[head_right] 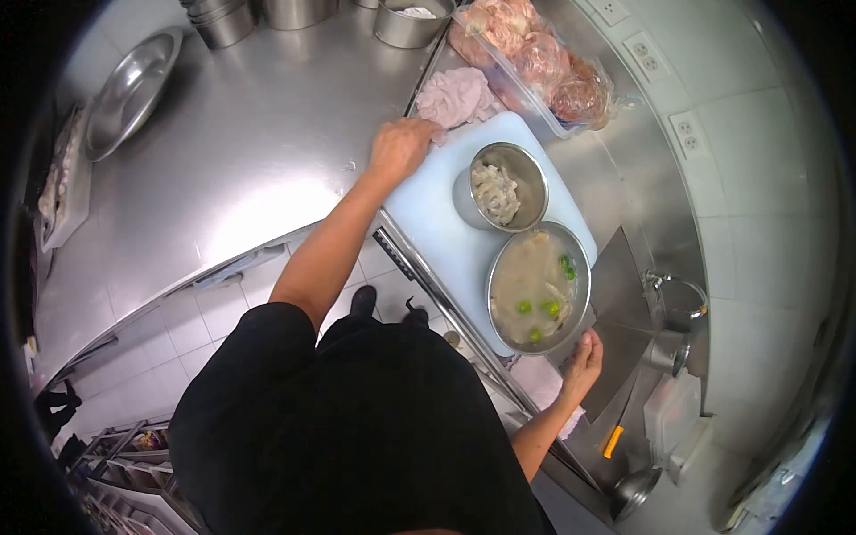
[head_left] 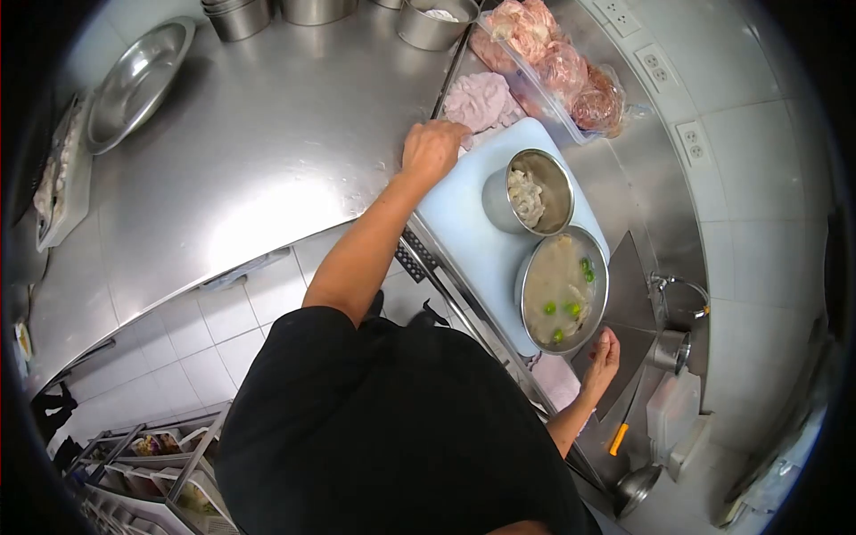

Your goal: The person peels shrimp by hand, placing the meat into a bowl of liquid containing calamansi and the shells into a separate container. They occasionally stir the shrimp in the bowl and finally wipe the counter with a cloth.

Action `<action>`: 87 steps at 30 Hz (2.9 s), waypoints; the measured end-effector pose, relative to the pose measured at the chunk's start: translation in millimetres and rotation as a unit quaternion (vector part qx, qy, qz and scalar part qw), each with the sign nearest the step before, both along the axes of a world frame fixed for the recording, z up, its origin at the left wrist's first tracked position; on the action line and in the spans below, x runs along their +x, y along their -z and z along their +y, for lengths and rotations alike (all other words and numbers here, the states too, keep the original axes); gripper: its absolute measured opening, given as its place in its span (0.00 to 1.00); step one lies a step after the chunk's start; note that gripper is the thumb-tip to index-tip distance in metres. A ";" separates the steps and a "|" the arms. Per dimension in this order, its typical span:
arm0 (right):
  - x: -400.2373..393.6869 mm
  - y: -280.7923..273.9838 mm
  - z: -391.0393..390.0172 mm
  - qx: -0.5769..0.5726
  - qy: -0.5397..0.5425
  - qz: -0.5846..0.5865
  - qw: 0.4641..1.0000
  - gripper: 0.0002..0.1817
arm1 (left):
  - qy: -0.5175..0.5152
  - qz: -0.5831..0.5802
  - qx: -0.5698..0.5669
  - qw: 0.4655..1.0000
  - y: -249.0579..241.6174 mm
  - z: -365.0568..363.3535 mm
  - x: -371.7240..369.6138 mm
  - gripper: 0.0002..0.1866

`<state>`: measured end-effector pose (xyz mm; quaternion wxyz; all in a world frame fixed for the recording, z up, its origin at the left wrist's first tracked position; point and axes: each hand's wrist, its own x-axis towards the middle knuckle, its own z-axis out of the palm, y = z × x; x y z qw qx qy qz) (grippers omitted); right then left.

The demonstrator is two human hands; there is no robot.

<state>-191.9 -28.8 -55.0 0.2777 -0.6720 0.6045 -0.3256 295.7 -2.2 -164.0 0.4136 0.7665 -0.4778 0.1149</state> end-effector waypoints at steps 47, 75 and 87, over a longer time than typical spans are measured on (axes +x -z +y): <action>71.0 -25.6 -18.8 -0.251 -0.233 0.363 0.867 0.22 | 0.075 0.062 0.038 0.995 -35.8 39.7 -13.9 0.16; 75.3 -18.1 -1.7 -0.156 -0.263 0.289 0.907 0.14 | 0.124 0.171 0.082 0.974 -180.3 -80.5 73.6 0.22; 69.5 -19.6 -10.6 -0.161 -0.233 0.159 0.946 0.12 | 0.344 0.220 0.086 0.909 -182.2 25.0 -114.8 0.18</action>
